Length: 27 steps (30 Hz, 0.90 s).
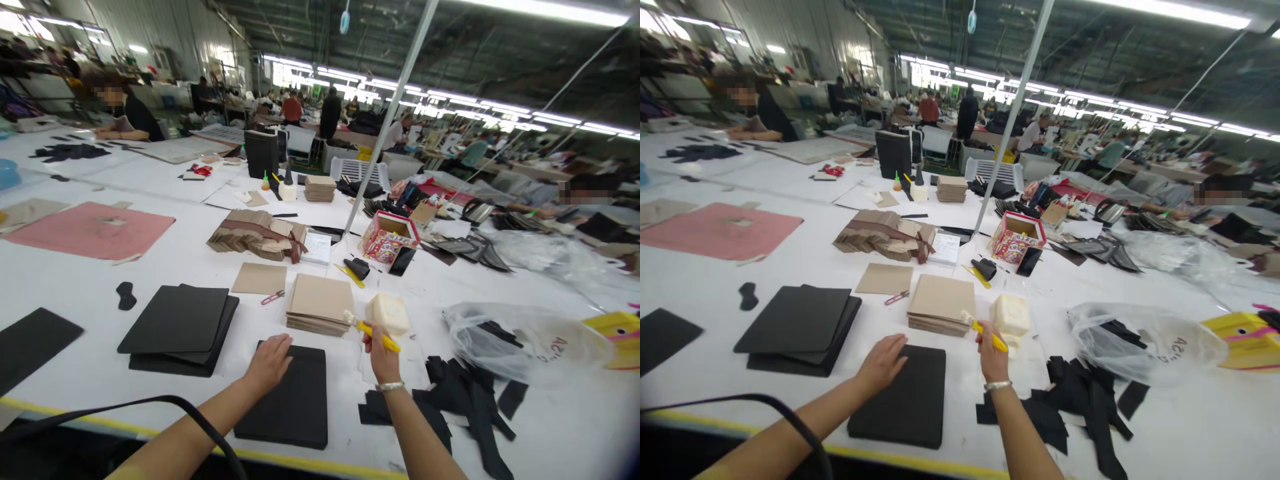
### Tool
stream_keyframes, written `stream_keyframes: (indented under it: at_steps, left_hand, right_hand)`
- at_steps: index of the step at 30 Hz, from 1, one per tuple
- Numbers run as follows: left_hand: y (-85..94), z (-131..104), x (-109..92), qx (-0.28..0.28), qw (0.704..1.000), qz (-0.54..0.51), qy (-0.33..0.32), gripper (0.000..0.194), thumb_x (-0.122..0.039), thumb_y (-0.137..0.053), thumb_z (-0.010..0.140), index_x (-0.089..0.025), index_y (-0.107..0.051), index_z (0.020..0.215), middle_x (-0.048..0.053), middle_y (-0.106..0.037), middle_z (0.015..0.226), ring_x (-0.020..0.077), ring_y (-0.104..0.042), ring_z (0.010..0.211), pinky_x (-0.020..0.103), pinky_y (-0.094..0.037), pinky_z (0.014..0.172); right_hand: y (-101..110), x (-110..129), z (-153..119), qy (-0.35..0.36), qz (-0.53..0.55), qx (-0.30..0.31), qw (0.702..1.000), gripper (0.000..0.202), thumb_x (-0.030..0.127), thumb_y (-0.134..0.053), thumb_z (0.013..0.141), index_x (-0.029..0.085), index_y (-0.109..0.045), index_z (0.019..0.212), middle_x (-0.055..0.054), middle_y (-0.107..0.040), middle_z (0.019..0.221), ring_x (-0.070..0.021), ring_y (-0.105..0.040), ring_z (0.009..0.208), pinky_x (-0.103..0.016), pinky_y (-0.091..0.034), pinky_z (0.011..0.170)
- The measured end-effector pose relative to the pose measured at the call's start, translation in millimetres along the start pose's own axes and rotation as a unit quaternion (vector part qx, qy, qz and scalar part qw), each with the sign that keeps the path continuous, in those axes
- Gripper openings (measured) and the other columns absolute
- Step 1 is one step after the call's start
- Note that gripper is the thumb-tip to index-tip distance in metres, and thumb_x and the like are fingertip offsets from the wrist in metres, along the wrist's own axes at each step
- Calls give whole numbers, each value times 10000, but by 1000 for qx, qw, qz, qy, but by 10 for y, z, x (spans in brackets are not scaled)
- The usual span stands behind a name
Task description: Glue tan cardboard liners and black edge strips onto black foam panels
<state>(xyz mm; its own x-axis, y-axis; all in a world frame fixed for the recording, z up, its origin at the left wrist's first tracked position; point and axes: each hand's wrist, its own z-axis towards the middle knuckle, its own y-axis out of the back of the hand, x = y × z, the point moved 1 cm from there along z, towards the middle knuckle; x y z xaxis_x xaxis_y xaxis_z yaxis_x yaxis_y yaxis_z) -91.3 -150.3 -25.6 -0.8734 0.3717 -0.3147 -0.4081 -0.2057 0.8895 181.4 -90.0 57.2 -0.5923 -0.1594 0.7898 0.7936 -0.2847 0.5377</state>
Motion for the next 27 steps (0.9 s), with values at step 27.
stream_keyframes:
  at_steps: [27]
  left_hand:
    - [-653, 1255, -458, 234, 969, -20, -74, 831, -526, -473, 709, -121, -169, 1368, 109, -135, 1441, 248, -88, 1315, 417, -40, 1065]
  right_hand:
    - [-1713, -323, 1884, -76, -47, 170, 981, 224, 342, -509, 739, 160, -632, 697, -18, -570, 493, -113, -511, 456, -200, -388, 469]
